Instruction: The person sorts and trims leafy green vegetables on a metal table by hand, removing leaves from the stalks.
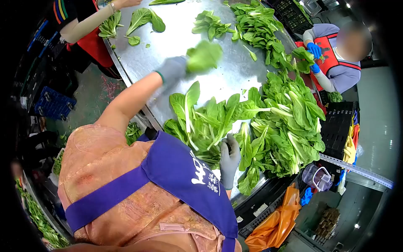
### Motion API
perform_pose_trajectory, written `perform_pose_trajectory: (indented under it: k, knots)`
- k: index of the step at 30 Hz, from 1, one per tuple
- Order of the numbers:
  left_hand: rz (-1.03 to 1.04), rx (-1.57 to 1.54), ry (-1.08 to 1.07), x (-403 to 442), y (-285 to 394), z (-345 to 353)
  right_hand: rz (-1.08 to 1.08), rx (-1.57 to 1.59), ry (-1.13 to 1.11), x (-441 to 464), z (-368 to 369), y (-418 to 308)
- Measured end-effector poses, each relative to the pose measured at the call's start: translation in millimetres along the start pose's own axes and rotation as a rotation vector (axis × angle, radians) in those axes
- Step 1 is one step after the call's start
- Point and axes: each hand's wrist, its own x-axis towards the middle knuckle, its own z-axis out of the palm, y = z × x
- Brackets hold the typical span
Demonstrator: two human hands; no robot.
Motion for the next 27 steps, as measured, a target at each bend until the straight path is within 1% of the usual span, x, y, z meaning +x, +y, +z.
perform_pose_trajectory:
  k: [1, 2, 3, 4, 5, 7, 8, 10, 13, 15, 16, 18, 20, 21, 22, 23, 24, 25, 26, 27]
  knots:
    - [0.214, 0.087, 0.01, 15, 4, 54, 0.002, -0.015, -0.017, 0, -1, 0]
    - [0.282, -0.001, -0.254, -4, 46, 29, 0.002, -0.029, -0.032, 0, -2, 0]
    - [0.415, -0.075, -0.337, -11, 63, 41, 0.002, -0.041, -0.045, 1, -4, 0]
    - [0.4, -0.179, -0.388, -33, 84, 21, -0.019, -0.04, -0.049, -1, -6, 0]
    - [0.469, -0.195, -0.321, -38, 89, 32, -0.014, -0.069, -0.033, -1, -11, 4]
    - [0.505, -0.184, -0.218, -47, 94, 26, 0.006, -0.124, -0.007, -5, -19, 14]
    - [0.491, -0.185, -0.199, -49, 94, 19, -0.019, -0.148, 0.007, -7, -19, 15]
    - [0.45, -0.178, -0.14, -50, 87, -3, -0.004, -0.135, 0.005, -9, -18, 20]
    - [0.434, -0.306, 0.143, -40, 53, -1, 0.029, -0.1, -0.025, -12, -17, 24]
    - [0.345, -0.357, 0.3, -36, 28, 1, 0.036, -0.067, -0.038, -10, -15, 27]
    - [0.327, -0.361, 0.385, -31, 13, 1, 0.025, -0.107, -0.047, -8, -13, 23]
    - [0.288, -0.255, 0.546, -16, -16, 7, 0.024, -0.095, -0.045, -6, -8, 12]
    - [0.202, -0.089, 0.523, -7, -44, -1, 0.037, -0.103, -0.05, -5, -5, 3]
    - [0.236, -0.058, 0.616, 1, -68, 9, 0.01, -0.127, -0.045, -3, -5, 7]
    - [0.278, -0.032, 0.708, 12, -90, 20, 0.03, -0.137, -0.048, 0, -5, 17]
    - [0.152, -0.052, 0.573, 13, -103, 21, 0.049, -0.146, -0.044, 3, -6, 28]
    - [0.186, 0.071, 0.676, 19, -124, 37, -0.009, -0.132, -0.034, 3, -6, 34]
    - [0.174, 0.101, 0.671, 27, -148, 58, -0.124, -0.222, -0.015, 3, -6, 34]
    - [0.162, 0.132, 0.665, 35, -171, 80, -0.109, -0.209, -0.01, 2, -6, 37]
    - [0.106, 0.082, 0.546, 39, -182, 91, -0.095, -0.193, -0.015, 2, -6, 40]
